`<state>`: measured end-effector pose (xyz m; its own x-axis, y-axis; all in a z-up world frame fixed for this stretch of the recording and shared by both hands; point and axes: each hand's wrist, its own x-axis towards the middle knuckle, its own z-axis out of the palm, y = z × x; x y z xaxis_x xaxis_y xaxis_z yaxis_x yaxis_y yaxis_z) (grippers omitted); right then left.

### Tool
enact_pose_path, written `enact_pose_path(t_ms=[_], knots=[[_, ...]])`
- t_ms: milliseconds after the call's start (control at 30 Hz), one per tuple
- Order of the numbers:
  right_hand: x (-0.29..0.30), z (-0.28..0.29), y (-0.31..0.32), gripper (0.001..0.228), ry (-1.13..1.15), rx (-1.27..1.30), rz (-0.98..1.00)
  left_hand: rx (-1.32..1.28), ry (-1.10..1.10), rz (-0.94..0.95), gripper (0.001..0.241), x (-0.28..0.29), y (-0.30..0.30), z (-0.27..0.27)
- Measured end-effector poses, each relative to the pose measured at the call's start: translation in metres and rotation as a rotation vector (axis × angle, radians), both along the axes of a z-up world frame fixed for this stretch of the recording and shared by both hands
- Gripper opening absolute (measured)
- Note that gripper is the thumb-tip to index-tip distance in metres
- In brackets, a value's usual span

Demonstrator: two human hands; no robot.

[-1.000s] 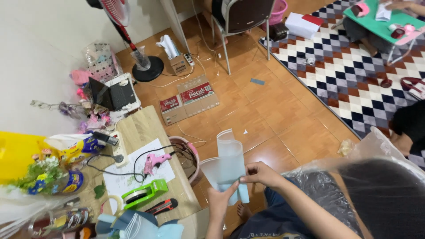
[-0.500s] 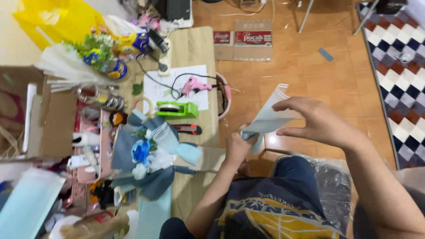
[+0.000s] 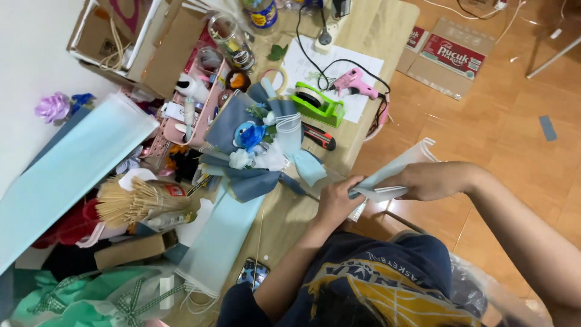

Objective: The person folds a sheet of light blue wrapping paper and places it around a bouquet containing a blue teddy bear and artificial flowers. They repeat this process with additional sheets, arranging them around the bouquet to create a decorative wrap.

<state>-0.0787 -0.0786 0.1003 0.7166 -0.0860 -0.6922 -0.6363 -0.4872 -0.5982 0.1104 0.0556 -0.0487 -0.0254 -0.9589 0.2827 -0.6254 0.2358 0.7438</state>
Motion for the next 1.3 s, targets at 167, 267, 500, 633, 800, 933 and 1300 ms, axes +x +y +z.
enact_pose_path(t_ms=[167, 267, 500, 633, 800, 933, 1300], knots=[[-0.007, -0.04, -0.013, 0.031, -0.002, 0.067, -0.002, 0.29, 0.135, -0.012, 0.03, 0.004, 0.015, 0.037], [0.004, -0.006, -0.022, 0.032, -0.029, 0.018, -0.044, 0.327, 0.193, 0.042, 0.033, 0.013, 0.019, 0.032], [-0.019, 0.02, -0.031, 0.062, -0.756, -0.367, -0.97, 0.551, 0.875, 0.551, 0.054, 0.03, 0.025, 0.018], [0.03, -0.09, 0.03, 0.044, -0.468, -0.126, -0.966, 0.497, 0.897, 0.63, 0.05, 0.033, 0.031, 0.037], [0.052, -0.163, 0.074, 0.016, -0.622, 0.162, -1.257, 0.544, 0.922, 0.483, 0.052, 0.034, 0.037, 0.078], [0.038, -0.141, 0.071, 0.011, -0.605, 0.15, -1.251, 0.605, 0.992, 0.43, 0.045, 0.033, 0.043, 0.074], [0.026, -0.128, 0.078, 0.016, -0.622, 0.166, -1.287, 0.6, 0.967, 0.304, 0.043, 0.029, 0.032, 0.072]])
